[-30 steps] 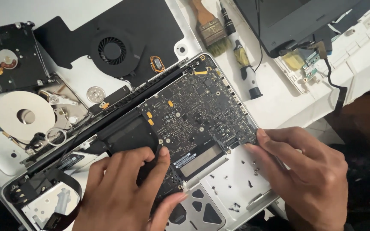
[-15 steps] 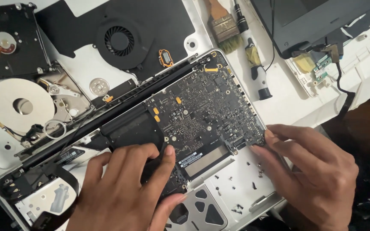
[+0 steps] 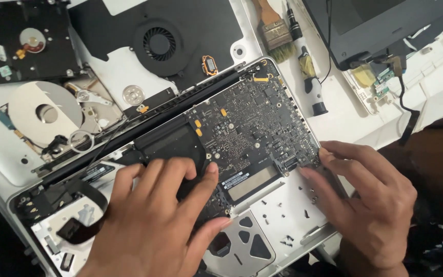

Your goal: Aligning and seating a motherboard into a laptop chassis during a repair.

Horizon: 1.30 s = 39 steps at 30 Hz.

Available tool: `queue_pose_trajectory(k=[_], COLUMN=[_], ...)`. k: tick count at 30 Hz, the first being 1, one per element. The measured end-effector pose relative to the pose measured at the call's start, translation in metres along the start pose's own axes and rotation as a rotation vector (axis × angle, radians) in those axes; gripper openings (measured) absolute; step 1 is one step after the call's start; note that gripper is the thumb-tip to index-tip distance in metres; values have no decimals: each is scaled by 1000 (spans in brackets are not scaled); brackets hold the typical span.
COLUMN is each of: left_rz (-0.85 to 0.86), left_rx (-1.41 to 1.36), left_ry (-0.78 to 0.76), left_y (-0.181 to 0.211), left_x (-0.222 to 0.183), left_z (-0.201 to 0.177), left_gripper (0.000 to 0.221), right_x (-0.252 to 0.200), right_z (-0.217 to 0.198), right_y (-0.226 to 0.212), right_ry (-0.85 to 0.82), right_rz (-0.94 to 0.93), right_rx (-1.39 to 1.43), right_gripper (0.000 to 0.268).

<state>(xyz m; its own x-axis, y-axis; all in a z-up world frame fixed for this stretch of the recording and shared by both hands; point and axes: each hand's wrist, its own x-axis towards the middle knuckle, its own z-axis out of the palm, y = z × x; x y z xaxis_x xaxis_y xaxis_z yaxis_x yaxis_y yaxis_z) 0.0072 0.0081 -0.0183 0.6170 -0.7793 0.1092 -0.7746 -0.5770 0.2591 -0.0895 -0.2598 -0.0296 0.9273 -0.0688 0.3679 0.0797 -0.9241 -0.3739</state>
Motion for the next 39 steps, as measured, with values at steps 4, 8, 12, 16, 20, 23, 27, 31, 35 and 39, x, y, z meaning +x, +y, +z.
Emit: queue_pose_trajectory(k=[4,8,12,16,20,23,27,31,35,39], left_rz=[1,5,-43,-110,-398,-499,-465,-387,-482,-466], left_rx=[-115,-192,-384,-429,-518,-534,-529,-580,-615,-666], left_ry=[-13,-148,-357,-355,-597,-641,-590,-491,-609,-570], left_y=[-5,-8,-14,-9,1,4,5,4,10,11], left_x=[0,-3,-6,-2,15,17,15,10,17,15], left_z=[-1,-2,-4,-14,-40,-46,-45,-46,-62,-63], left_gripper=[59,75,103,90,87,82,80,78,75,74], right_x=[3,5,4,2,1,-1,0,0,1,-1], right_z=[0,-1,0,1,1,1,-1,-2,-2,-1], right_y=[-3,-5,-1,-1,0,4,1,-4,-9,-10], right_ry=[10,14,28,28,49,71,84,96,101,112], right_rz=[-19,19,3,22,-14,-82,-142,-140,-135,-123], right_rx=[31,90,97,53,61,74,50,40,27,8], right_gripper=[29,26,27,25,25,28,26,24,18,14])
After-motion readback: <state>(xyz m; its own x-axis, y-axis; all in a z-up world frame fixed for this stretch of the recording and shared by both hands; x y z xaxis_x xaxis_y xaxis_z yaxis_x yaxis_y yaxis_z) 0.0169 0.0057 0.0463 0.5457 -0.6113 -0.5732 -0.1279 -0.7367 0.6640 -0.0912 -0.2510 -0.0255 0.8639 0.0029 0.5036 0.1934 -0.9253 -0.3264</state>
